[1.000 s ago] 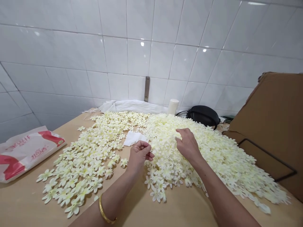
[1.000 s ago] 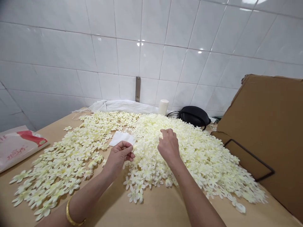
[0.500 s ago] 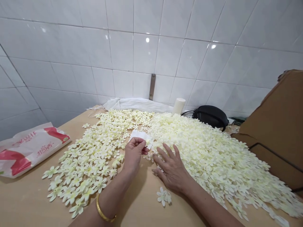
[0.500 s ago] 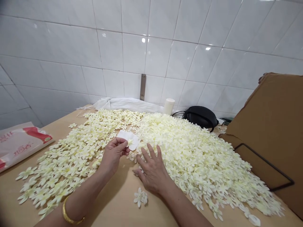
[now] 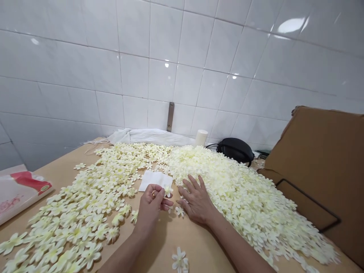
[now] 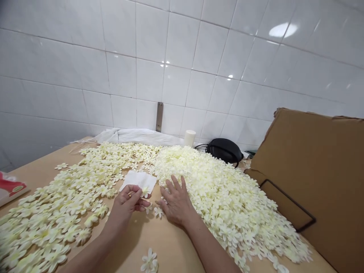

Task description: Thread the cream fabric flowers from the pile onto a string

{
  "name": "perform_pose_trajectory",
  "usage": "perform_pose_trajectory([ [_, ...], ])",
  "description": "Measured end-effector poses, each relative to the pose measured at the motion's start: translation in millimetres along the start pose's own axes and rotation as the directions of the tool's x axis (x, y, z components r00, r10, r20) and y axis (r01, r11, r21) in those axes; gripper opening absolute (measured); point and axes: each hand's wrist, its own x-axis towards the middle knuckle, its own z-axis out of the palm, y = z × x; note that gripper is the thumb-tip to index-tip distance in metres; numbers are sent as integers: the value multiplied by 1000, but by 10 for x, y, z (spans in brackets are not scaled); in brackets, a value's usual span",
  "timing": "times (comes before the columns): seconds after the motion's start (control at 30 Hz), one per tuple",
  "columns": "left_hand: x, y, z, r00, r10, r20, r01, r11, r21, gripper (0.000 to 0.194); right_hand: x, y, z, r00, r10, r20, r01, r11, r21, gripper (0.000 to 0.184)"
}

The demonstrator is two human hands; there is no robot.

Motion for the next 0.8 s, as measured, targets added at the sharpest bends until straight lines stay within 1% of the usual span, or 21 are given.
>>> perform_pose_trajectory([
  [0.13, 9, -24, -12, 999, 28, 19, -29, 998, 48, 35, -18, -69, -90, 999, 2, 36, -2, 1000, 23, 42],
  [0.27, -9, -6, -20, 997, 69, -23, -68, 996, 59, 29, -63, -159, -271, 997, -53, 61, 50, 997, 53, 44],
  [0.33, -18, 10, -20, 997, 66, -29, -64, 996, 63, 28, -97, -216, -358, 997, -70, 30, 68, 995, 70, 42],
  [0.43, -22, 46, -21, 996, 81, -42, -79, 996, 33, 26, -176, -374, -477, 988, -152, 3, 151, 981, 126, 40],
  [0.5, -27, 79, -20, 995, 85, -54, -84, 996, 22, 23, -246, -521, -528, 962, -271, 28, 263, 949, 175, 44],
  [0.53, -29, 96, -17, 994, 86, -63, -85, 996, 16, 21, -278, -588, -530, 947, -315, 68, 298, 937, 184, 46],
  [0.57, -31, 111, -12, 994, 87, -71, -87, 996, 8, 19, -303, -638, -513, 934, -350, 75, 332, 925, 186, 46],
  [0.6, -31, 123, -3, 993, 88, -78, -88, 996, -2, 17, -317, -663, -478, 922, -380, 74, 364, 915, 173, 47],
  [0.63, -30, 131, 9, 993, 86, -80, -87, 996, -13, 17, -318, -658, -428, 925, -378, 45, 369, 919, 139, 46],
  [0.67, -29, 136, 25, 994, 81, -77, -82, 996, -20, 17, -304, -624, -372, 936, -350, 24, 346, 933, 93, 45],
  [0.7, -29, 137, 45, 995, 75, -70, -77, 997, -21, 17, -278, -564, -317, 954, -298, -30, 299, 953, 48, 42],
  [0.8, -37, 126, 124, 996, 92, -24, -91, 996, 18, 17, -158, -321, -225, 965, -224, -136, 228, 973, 15, 34],
])
